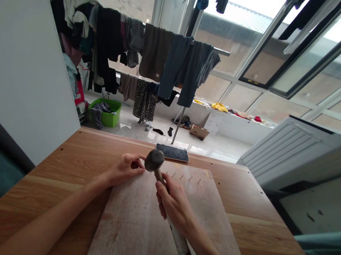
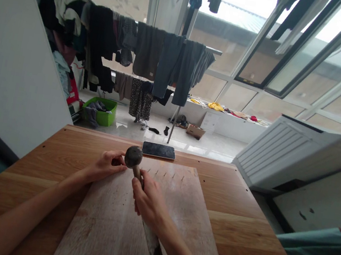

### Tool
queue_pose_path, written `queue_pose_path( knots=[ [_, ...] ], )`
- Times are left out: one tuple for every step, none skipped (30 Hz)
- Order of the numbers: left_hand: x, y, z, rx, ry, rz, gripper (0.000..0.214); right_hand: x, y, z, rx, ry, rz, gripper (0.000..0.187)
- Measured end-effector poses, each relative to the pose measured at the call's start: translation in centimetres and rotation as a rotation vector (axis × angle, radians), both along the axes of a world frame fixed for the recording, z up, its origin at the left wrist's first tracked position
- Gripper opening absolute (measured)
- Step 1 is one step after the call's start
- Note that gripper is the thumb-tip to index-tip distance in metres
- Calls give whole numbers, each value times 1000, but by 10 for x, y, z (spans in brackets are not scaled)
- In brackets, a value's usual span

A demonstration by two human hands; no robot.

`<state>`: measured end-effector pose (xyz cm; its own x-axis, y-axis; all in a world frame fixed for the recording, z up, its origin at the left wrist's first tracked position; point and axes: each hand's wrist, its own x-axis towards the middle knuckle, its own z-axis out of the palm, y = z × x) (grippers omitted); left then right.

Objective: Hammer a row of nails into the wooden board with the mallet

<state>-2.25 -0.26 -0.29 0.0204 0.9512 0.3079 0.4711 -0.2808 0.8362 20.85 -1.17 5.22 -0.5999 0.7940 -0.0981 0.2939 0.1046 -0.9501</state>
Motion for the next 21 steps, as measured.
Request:
queue_pose_path(
  knots=[
    [0,0,-1,12,-1,0,25,-4,1,-1,4,-10,7,17],
    [0,0,-1,23,-2,-1,22,-7,1,-3,4,-21,13,16],
    [0,1,-2,30,-5,-2,21,-9,0,-4,2,-30,14,16],
    [0,1,-2,35,-7,-5,20,-11,0,-5,-1,-34,11,16],
    [0,1,-2,38,-7,-9,20,-12,-1,-6,-3,-35,3,16],
    [0,1,-2,42,-5,-11,20,-13,-1,-6,-3,-34,-6,16],
    [0,1,-2,47,1,-14,20,-13,-1,-7,-3,-32,-13,16],
    [0,0,-1,53,13,-16,20,-13,-2,-7,-4,-31,-18,16],
    [0,0,0,57,26,-19,20,-13,-2,-7,-3,-30,-18,17],
    [0,0,0,59,38,-27,21,-11,-2,-7,-12,-20,-13,19],
    [1,0,1,54,47,-34,24,-8,-4,-7,-37,7,-10,20],
    [1,-1,1,43,53,-39,28,-4,-6,-8,-85,53,-16,23],
    [1,-1,1,28,56,-43,32,2,-10,-8,-153,120,-36,26],
    [1,-1,1,14,57,-42,36,9,-15,-8,-236,204,-74,31],
    [1,-1,0,2,58,-40,40,18,-20,-8,-324,297,-133,38],
    [1,-1,0,-4,61,-35,42,27,-27,-8,-397,386,-209,43],
    [1,-1,-1,-4,66,-31,42,37,-34,-8,-445,460,-298,47],
    [1,-1,-2,0,73,-27,40,47,-40,-8,-476,513,-393,48],
    [1,-1,-2,5,80,-25,39,56,-46,-9,-501,546,-479,48],
    [1,-1,-2,11,87,-22,38,64,-52,-9,-522,560,-554,49],
    [1,-2,-2,18,95,-21,37,70,-56,-11,-542,558,-610,50]
  ],
)
